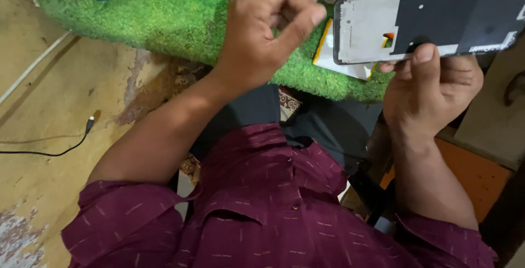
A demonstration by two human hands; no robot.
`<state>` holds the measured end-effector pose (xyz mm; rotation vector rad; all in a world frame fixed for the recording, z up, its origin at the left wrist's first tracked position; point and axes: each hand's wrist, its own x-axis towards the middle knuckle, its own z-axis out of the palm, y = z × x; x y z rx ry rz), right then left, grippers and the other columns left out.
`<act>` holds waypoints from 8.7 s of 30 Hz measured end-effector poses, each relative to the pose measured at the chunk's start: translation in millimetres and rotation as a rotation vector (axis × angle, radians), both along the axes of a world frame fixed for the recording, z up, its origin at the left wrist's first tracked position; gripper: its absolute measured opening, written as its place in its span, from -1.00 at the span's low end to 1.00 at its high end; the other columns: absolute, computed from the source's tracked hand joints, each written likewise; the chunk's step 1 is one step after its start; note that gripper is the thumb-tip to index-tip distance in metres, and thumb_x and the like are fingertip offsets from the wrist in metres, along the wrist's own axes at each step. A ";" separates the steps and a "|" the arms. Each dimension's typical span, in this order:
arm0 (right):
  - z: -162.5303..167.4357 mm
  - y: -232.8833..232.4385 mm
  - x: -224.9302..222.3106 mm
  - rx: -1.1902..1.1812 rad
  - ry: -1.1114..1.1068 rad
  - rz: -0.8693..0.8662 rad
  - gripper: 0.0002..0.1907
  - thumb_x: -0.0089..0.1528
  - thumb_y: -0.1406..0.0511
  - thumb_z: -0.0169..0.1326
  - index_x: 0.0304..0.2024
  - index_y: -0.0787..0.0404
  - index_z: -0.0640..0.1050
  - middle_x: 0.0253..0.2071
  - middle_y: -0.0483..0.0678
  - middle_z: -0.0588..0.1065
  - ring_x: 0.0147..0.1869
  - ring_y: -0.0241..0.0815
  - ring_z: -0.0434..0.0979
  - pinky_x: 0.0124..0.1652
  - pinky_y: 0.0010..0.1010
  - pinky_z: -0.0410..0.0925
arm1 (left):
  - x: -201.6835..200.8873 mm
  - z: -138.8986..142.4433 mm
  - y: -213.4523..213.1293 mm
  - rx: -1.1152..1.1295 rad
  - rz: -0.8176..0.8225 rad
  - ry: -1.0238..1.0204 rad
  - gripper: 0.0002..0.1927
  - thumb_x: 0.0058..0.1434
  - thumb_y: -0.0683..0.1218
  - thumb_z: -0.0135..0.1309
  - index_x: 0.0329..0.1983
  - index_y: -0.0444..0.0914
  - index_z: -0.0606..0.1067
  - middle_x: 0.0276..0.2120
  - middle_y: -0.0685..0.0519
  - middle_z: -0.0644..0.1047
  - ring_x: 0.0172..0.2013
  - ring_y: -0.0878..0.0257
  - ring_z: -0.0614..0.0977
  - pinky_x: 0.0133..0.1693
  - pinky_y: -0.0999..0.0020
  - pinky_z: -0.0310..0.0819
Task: The person holds a disassembled phone midframe and works on its back housing, peeling a small liner and pressing a black adhesive layer along the edges by hand. They rotate the phone to reach different sides and press the adhesive down around the frame throughout the clip.
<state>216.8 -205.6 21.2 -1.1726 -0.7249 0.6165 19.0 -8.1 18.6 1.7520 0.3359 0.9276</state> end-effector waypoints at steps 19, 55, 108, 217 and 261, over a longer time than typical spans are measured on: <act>13.2 11.9 -29.4 0.067 -0.316 0.013 -0.79 0.57 0.36 0.08 -0.03 0.48 0.48 -0.21 0.18 0.55 -0.34 -0.11 0.58 -0.35 -0.34 0.51 | 3.3 0.9 -22.1 -0.332 -0.021 -0.181 -0.87 0.60 -0.21 0.08 0.08 -0.36 0.58 -0.26 0.03 0.68 -0.30 0.45 0.71 -0.24 0.59 0.67; 17.6 -4.8 -10.2 -0.017 0.031 0.065 -0.73 0.59 0.40 0.08 -0.21 0.46 0.51 -0.29 0.21 0.56 -0.37 -0.10 0.58 -0.36 -0.35 0.48 | -7.9 25.2 -11.3 -0.403 -0.229 -0.211 -0.84 0.57 -0.15 0.06 0.03 -0.37 0.43 -0.28 -0.04 0.61 -0.31 0.37 0.70 -0.27 0.48 0.72; 43.7 47.2 -33.0 -0.242 -1.096 0.267 -0.89 0.36 0.55 0.20 -0.07 0.38 0.63 -0.27 0.00 0.58 -0.35 -0.32 0.54 -0.37 -0.52 0.32 | 40.2 10.4 39.3 -0.179 -0.648 0.402 -0.71 0.45 -0.14 -0.01 0.19 -0.30 0.50 -0.19 0.05 0.68 -0.26 0.34 0.76 -0.27 0.44 0.70; 38.2 50.1 -28.5 -0.261 -1.229 0.383 -0.89 0.34 0.53 0.22 -0.16 0.28 0.56 -0.33 -0.06 0.50 -0.36 -0.25 0.50 -0.36 -0.40 0.31 | 41.1 1.8 38.0 0.016 -0.603 0.330 -0.72 0.52 -0.08 0.00 0.14 -0.36 0.50 -0.38 -0.03 0.67 -0.40 0.31 0.74 -0.42 0.42 0.61; 35.6 47.8 -19.9 -0.333 -1.382 0.545 -0.91 0.28 0.50 0.26 -0.22 0.26 0.62 -0.45 -0.09 0.52 -0.58 -0.29 0.39 -0.60 -0.44 0.25 | 41.8 -0.8 34.5 0.128 -0.494 0.349 -0.69 0.49 -0.06 0.02 0.20 -0.29 0.52 -0.35 -0.01 0.66 -0.42 0.30 0.68 -0.42 0.35 0.55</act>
